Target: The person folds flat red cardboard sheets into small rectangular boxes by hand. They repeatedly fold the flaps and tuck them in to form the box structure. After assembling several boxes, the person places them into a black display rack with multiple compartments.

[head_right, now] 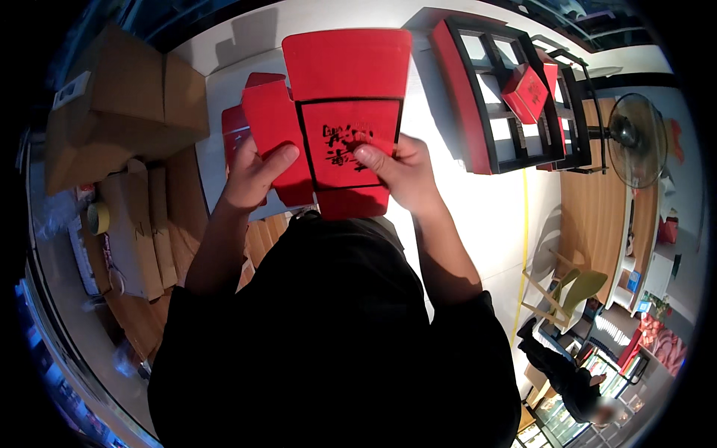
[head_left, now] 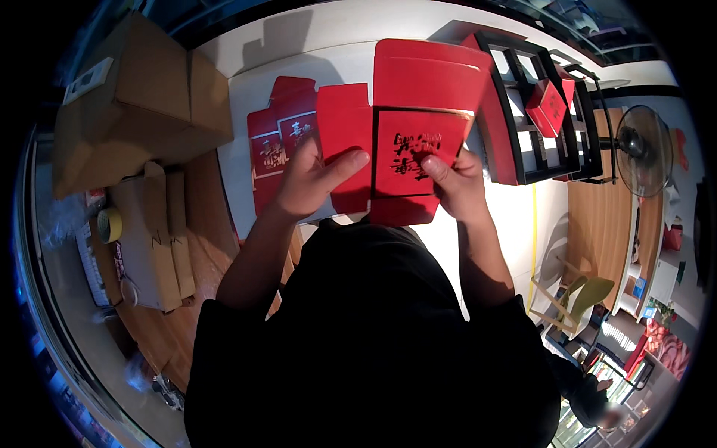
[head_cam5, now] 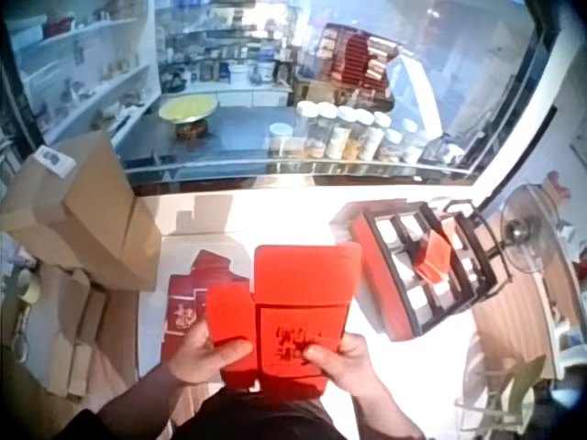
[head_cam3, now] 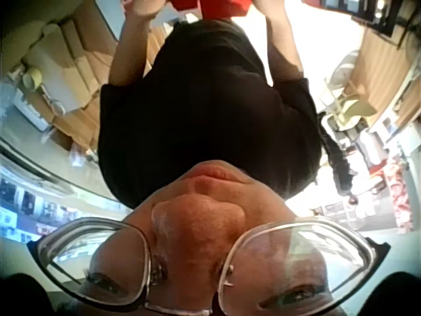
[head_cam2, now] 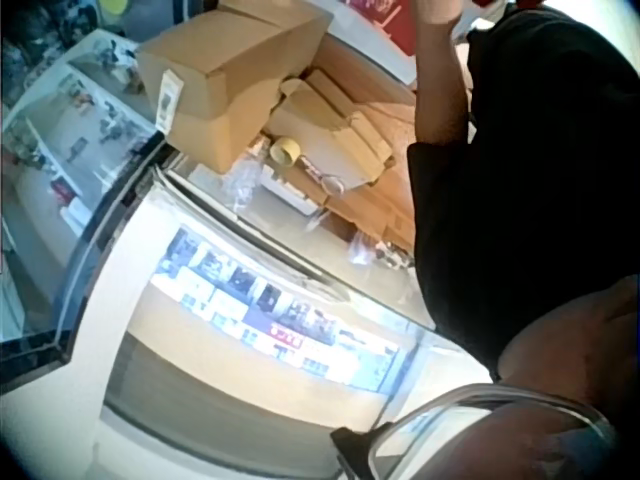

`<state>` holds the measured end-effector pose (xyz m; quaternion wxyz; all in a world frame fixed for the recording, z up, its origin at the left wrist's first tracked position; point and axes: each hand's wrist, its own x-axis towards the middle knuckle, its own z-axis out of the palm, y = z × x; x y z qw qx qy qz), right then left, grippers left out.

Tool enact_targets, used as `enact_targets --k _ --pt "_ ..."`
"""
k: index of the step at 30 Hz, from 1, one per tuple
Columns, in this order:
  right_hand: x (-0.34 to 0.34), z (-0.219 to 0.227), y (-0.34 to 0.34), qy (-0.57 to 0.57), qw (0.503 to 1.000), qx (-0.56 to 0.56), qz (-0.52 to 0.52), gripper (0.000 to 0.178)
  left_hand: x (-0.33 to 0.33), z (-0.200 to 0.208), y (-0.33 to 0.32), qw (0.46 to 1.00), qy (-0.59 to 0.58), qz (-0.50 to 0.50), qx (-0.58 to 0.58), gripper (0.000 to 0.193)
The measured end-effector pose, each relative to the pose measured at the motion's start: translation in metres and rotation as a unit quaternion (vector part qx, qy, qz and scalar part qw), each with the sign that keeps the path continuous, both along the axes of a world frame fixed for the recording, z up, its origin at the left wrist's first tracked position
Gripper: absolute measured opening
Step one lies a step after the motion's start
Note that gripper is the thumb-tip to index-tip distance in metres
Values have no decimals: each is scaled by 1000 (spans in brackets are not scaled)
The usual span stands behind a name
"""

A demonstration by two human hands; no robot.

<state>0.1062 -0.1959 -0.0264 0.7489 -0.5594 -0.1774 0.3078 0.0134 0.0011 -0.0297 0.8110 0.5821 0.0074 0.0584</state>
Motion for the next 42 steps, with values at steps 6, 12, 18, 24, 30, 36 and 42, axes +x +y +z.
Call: enact_targets --k 6,12,18,24,30,36,42 --pt "-1 -6 32 -395 884 -208 -137 82 -7 -11 -27 978 87 101 159 41" --pt "-18 17 31 207 972 106 27 53 -1 -17 -31 844 -109 83 518 89" --pt "-4 19 13 206 978 -4 -25 35 -3 4 -8 816 -78 71 568 108" --pt "-4 29 14 48 996 -80 -4 28 1 23 17 855 -39 51 514 92" --pt "1 31 17 -46 969 -244 3 31 6 16 9 854 -98 62 507 77" --pt "-3 35 19 -93 961 -258 19 44 11 16 -5 729 -192 68 653 68" --pt "9 41 10 -120 943 -303 72 50 18 26 0 710 -206 -2 673 49"
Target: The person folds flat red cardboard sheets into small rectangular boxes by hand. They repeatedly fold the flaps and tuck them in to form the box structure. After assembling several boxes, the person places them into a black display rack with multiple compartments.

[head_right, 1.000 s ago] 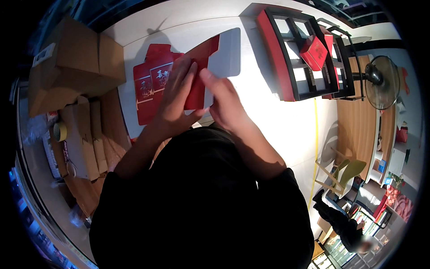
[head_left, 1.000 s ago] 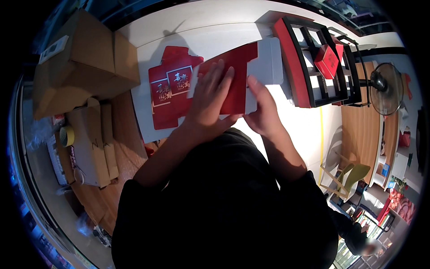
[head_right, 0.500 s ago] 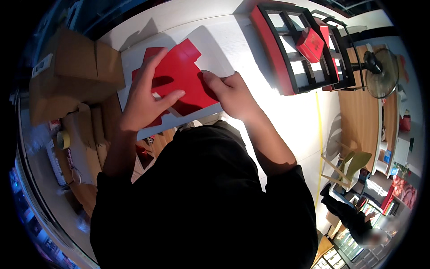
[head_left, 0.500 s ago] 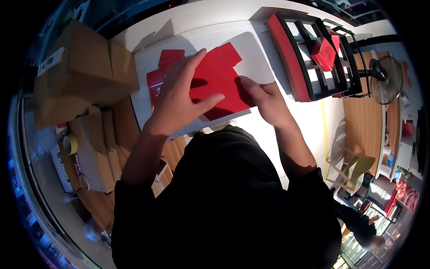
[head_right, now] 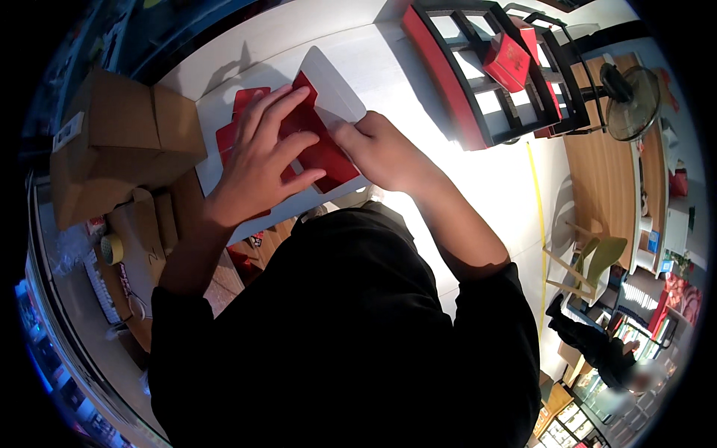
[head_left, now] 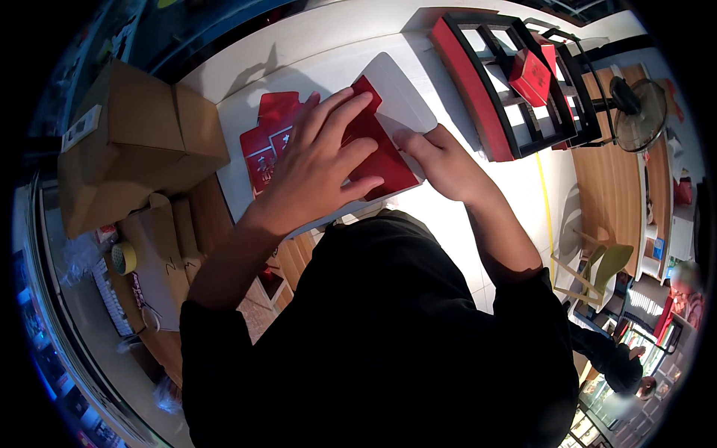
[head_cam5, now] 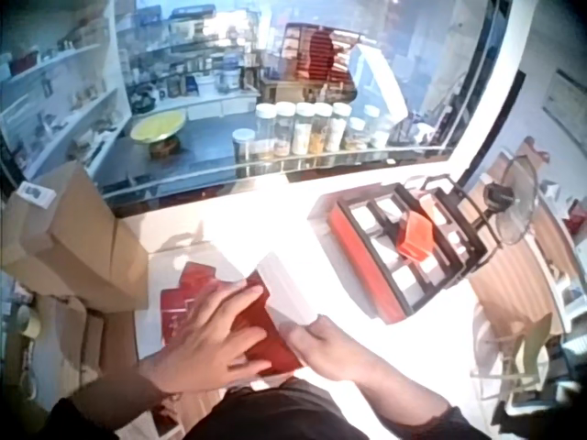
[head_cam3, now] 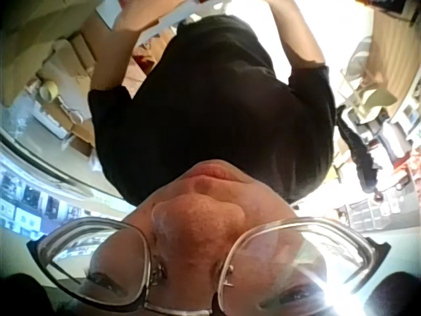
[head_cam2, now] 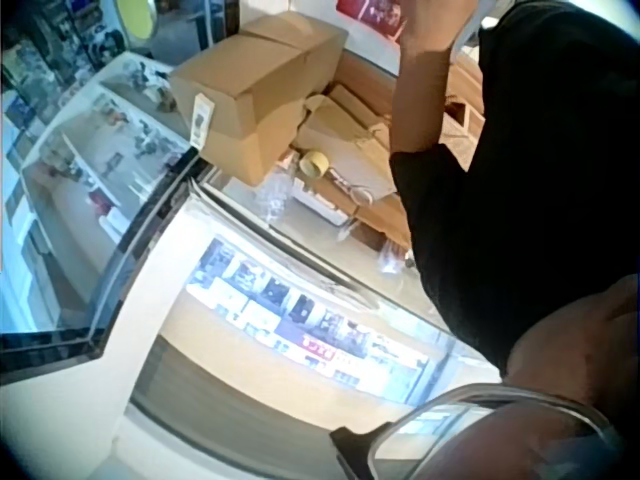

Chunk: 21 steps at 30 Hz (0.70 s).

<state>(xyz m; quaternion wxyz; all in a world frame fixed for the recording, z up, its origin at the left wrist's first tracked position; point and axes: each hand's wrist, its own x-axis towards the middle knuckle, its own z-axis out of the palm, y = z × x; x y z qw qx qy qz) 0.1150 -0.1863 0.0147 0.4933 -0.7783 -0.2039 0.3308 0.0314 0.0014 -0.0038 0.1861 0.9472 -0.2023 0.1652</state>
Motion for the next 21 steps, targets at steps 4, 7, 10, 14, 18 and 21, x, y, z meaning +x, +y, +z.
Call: enact_targets --k 4,7,10,14,18,21 --pt "2 6 1 -19 999 34 8 48 6 4 -2 999 -27 -28 -33 44" --pt "7 15 -2 -17 999 2 31 48 11 11 -4 999 -27 11 -22 45" --pt "8 16 -6 -40 997 -27 56 47 14 13 -5 1000 -13 -2 -20 47" --pt "11 14 -12 -54 996 -18 72 48 22 15 -1 999 -20 -35 21 53" --pt "13 13 -17 -44 997 51 -35 49 22 5 -1 999 -16 10 -41 91" --pt "20 -2 -23 -48 994 46 -92 50 11 -1 -10 995 70 48 -46 119"
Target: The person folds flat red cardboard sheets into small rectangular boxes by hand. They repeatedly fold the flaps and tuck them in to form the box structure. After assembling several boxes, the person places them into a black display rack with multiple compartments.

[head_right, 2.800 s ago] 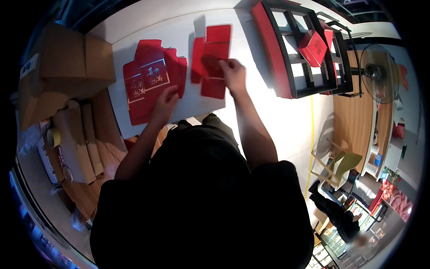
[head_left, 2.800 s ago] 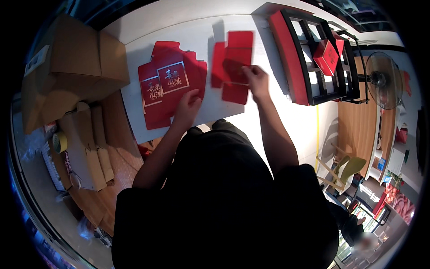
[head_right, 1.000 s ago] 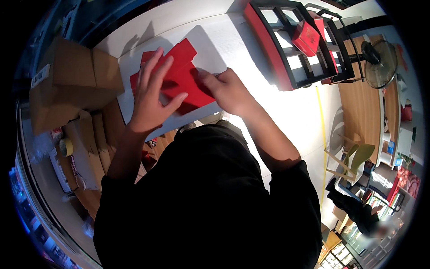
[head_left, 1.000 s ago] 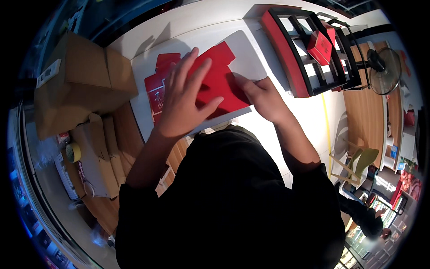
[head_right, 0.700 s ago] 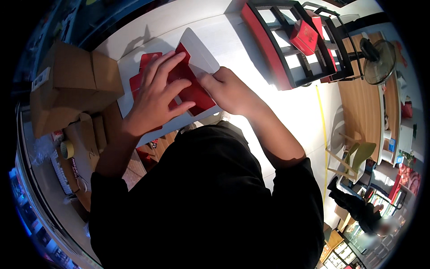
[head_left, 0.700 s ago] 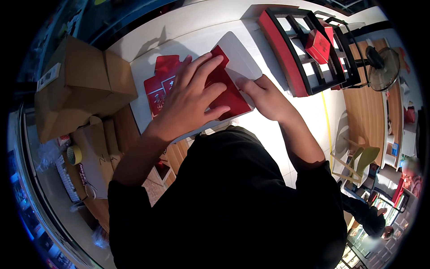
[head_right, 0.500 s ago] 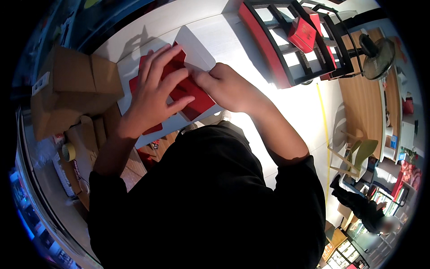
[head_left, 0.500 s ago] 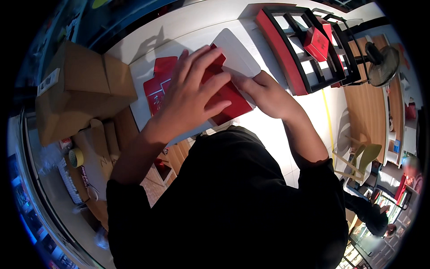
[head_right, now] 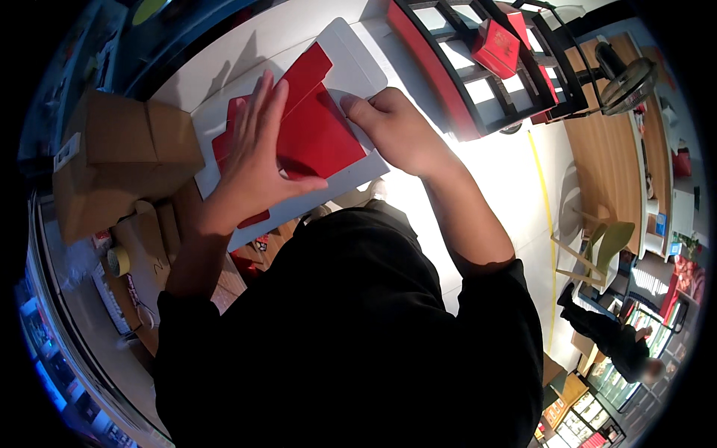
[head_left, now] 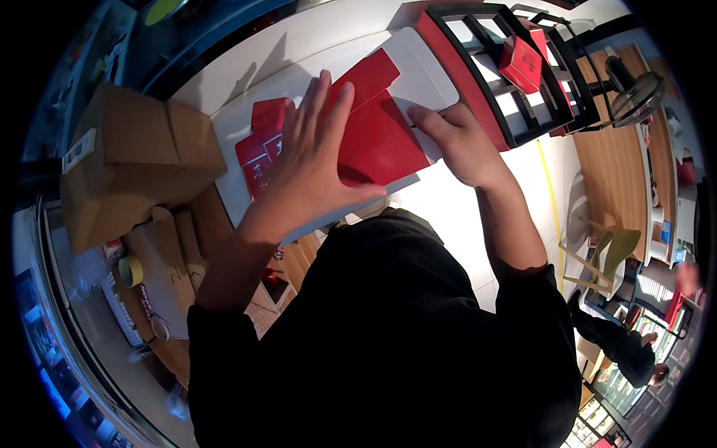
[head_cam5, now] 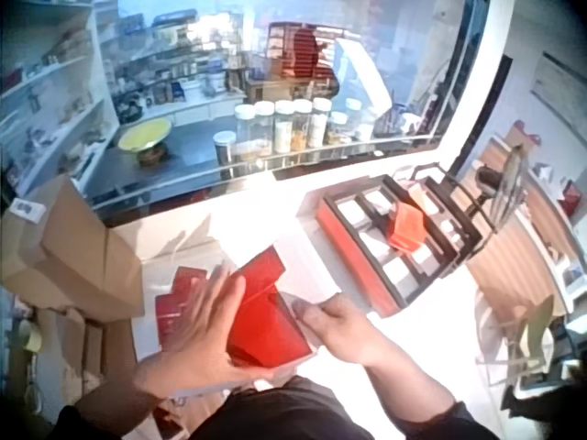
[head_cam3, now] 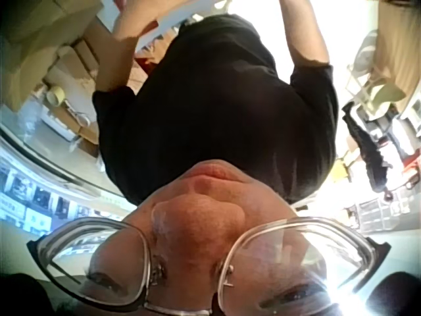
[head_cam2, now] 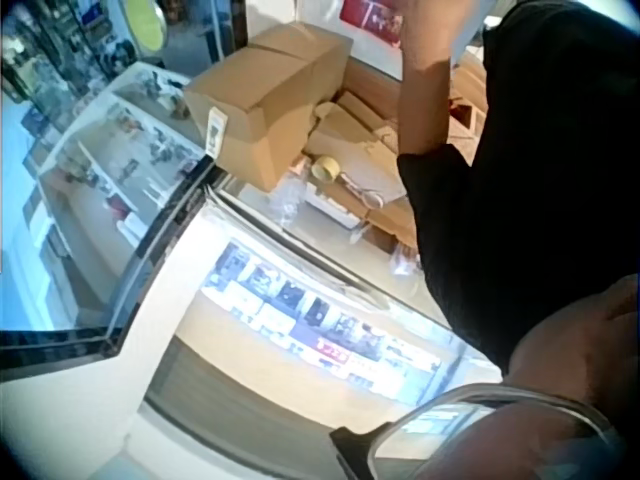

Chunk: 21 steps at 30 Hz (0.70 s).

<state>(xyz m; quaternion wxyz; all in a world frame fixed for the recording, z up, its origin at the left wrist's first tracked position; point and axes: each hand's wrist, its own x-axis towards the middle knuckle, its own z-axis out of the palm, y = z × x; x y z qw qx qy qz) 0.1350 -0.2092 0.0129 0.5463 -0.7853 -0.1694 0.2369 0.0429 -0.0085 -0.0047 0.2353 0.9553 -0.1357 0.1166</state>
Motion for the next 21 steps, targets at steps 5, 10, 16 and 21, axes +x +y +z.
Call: enact_targets --k 5,10,16,21 --pt "-14 5 1 34 999 -3 23 49 -2 -16 -7 999 33 7 9 130" --pt "-17 9 -1 27 998 -34 35 47 -4 -14 -3 997 72 -5 -32 133" --pt "-18 2 -4 12 998 -66 22 39 -7 -14 -1 998 61 1 -32 132" --pt "-21 17 0 43 994 -90 43 29 -9 -11 0 998 64 7 -25 129"
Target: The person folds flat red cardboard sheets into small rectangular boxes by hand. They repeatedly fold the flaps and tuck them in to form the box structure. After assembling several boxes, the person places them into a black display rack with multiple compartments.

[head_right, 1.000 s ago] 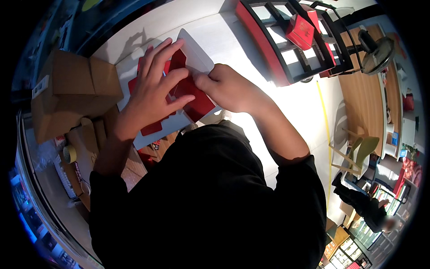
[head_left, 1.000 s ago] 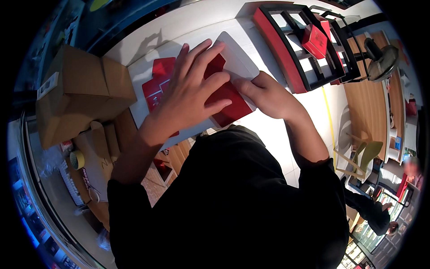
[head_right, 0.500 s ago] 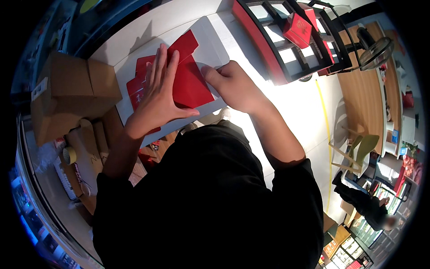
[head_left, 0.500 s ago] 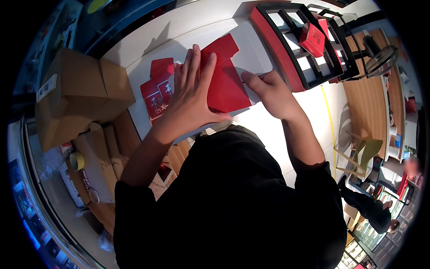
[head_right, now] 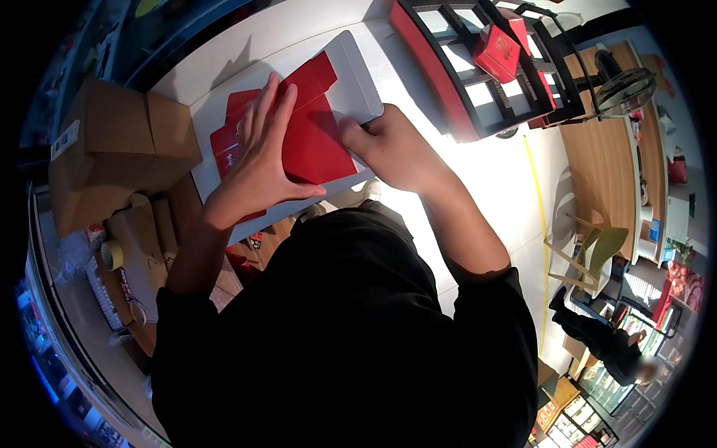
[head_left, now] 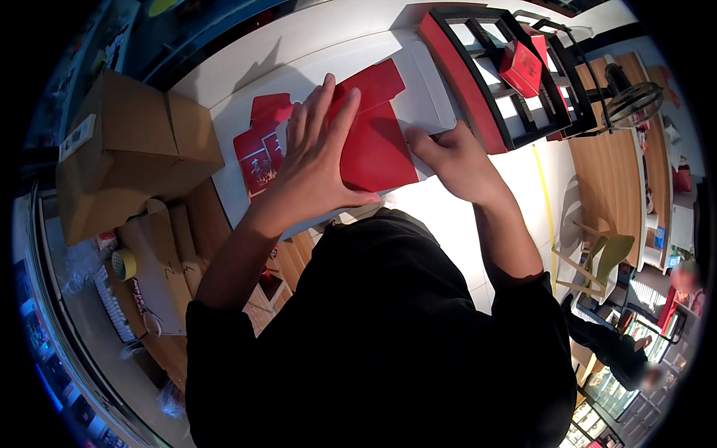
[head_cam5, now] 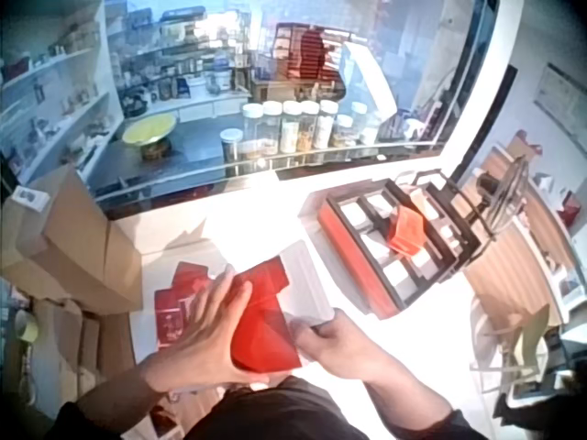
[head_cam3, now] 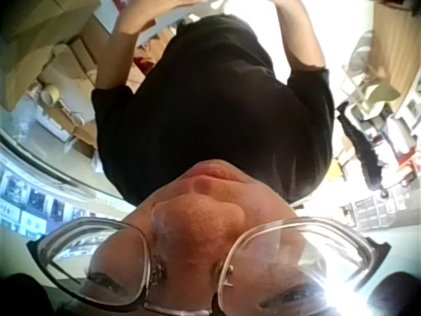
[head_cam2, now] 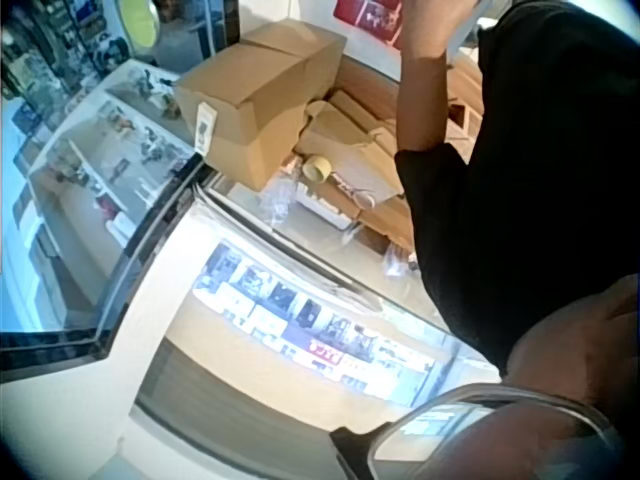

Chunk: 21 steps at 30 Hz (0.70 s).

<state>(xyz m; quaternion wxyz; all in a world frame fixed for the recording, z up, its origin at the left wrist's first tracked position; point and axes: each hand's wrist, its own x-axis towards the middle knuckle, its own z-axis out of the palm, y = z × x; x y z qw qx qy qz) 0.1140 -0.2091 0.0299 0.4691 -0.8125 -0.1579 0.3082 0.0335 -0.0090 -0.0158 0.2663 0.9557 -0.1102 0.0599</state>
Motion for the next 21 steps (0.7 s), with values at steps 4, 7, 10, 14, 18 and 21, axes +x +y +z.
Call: enact_targets --k 4,7,10,14,18,21 --pt "-2 7 2 -21 1000 20 -1 30 -3 4 -1 1000 2 9 1 127" --pt "-3 8 4 -54 998 13 -6 33 0 -5 4 1000 -12 12 -22 130" --pt "-3 10 5 -45 999 -6 -9 33 0 -7 6 999 -19 -9 -30 134" --pt "-5 12 7 -48 999 4 -12 34 -1 -14 -1 1000 -5 -20 1 138" --pt "-8 13 8 -51 999 -2 -1 34 0 -19 3 1000 2 -21 7 139" --pt "-11 17 7 -44 999 -6 -17 34 -1 -18 2 1000 -6 -24 3 138"
